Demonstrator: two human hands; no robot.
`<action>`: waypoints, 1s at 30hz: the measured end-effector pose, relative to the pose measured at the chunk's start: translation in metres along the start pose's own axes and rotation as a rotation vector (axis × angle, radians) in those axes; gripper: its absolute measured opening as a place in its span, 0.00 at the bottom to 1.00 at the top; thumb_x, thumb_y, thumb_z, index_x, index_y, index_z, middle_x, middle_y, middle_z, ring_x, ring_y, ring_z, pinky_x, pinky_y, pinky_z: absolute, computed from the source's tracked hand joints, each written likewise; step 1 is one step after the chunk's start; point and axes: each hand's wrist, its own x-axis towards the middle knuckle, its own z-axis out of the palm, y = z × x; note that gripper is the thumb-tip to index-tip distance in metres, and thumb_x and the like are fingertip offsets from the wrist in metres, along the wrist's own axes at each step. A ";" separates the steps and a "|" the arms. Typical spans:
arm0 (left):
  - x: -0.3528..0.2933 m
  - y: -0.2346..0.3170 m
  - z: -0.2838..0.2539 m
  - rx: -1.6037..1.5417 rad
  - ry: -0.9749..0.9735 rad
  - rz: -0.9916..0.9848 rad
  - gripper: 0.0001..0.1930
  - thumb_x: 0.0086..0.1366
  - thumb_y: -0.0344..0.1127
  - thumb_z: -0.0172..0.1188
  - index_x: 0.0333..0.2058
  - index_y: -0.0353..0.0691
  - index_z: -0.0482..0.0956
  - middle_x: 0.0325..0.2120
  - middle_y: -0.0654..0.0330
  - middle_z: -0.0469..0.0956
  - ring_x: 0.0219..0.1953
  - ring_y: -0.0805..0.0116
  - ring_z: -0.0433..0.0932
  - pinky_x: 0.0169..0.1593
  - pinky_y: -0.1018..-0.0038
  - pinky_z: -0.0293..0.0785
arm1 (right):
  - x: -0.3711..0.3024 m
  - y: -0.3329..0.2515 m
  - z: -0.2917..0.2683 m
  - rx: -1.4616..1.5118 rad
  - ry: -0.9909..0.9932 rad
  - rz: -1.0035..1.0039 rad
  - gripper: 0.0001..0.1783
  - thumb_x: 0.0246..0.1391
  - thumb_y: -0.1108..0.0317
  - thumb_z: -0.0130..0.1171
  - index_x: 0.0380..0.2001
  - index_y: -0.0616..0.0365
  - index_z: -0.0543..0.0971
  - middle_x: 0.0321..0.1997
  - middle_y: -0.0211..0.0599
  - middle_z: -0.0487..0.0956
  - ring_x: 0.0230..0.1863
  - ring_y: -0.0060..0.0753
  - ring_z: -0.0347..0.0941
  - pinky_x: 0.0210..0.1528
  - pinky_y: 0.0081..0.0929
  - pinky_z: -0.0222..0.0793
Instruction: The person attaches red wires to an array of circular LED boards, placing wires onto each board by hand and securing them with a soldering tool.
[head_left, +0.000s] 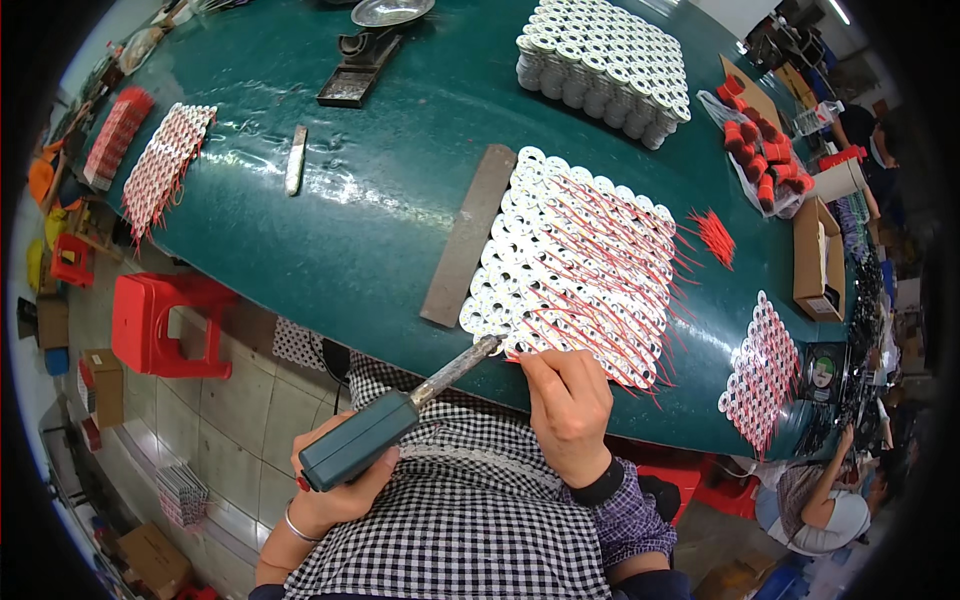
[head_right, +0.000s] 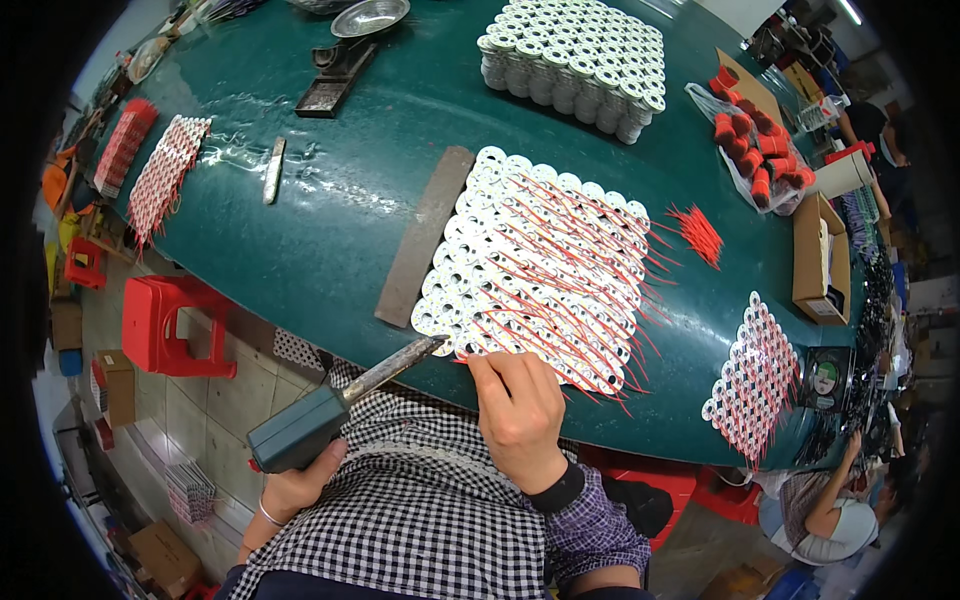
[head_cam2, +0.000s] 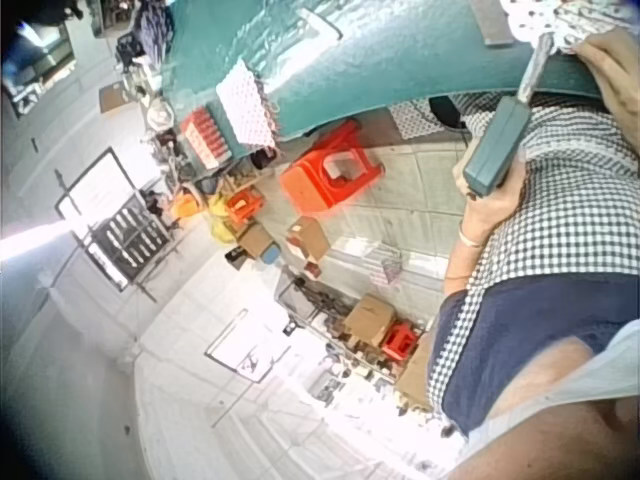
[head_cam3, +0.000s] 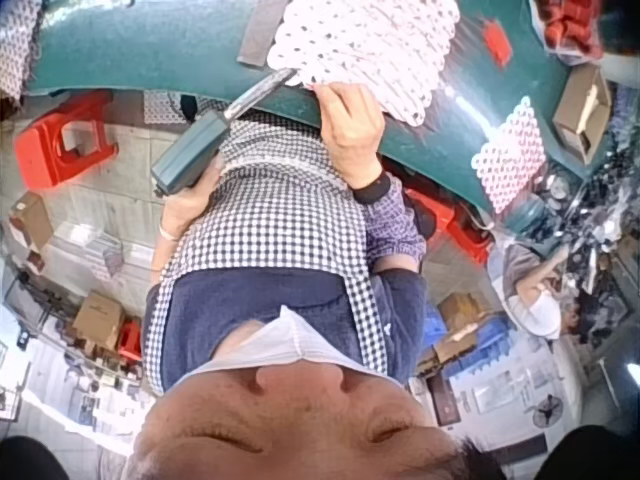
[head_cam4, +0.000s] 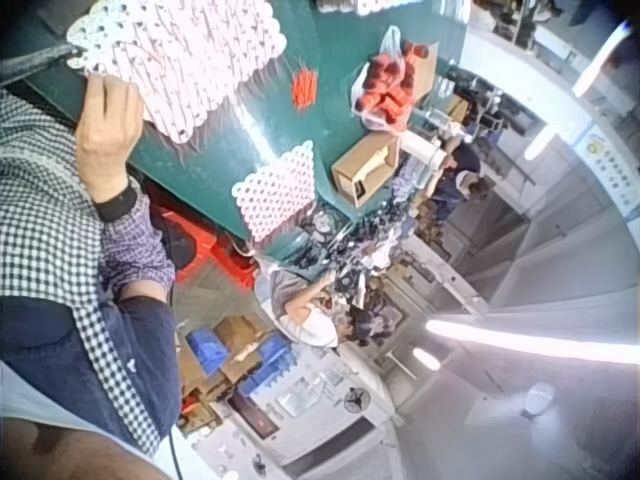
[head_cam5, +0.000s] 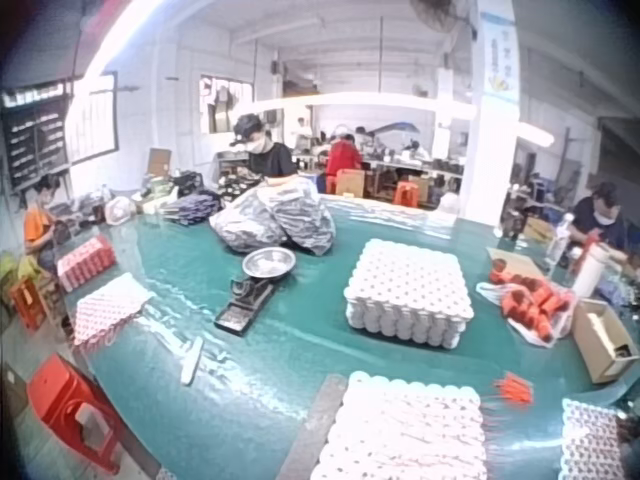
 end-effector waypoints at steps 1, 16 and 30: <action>0.001 -0.001 0.000 0.002 0.022 0.054 0.14 0.51 0.25 0.72 0.39 0.29 0.85 0.31 0.51 0.84 0.28 0.61 0.84 0.33 0.72 0.80 | 0.000 -0.001 0.000 0.001 -0.001 -0.002 0.15 0.44 0.81 0.66 0.39 0.64 0.84 0.35 0.37 0.79 0.34 0.37 0.76 0.36 0.33 0.70; 0.001 -0.006 -0.003 -0.017 0.042 0.023 0.14 0.52 0.25 0.71 0.39 0.29 0.85 0.30 0.52 0.83 0.27 0.62 0.83 0.32 0.73 0.78 | 0.013 -0.008 0.007 0.011 -0.032 -0.032 0.16 0.46 0.81 0.65 0.41 0.64 0.84 0.34 0.36 0.80 0.35 0.37 0.76 0.37 0.33 0.69; 0.017 0.001 -0.002 -0.006 0.010 0.104 0.13 0.51 0.24 0.72 0.37 0.27 0.84 0.32 0.50 0.84 0.30 0.61 0.85 0.35 0.72 0.80 | 0.013 -0.007 0.009 0.016 -0.038 -0.006 0.17 0.44 0.83 0.64 0.41 0.64 0.84 0.35 0.38 0.79 0.34 0.38 0.75 0.35 0.33 0.72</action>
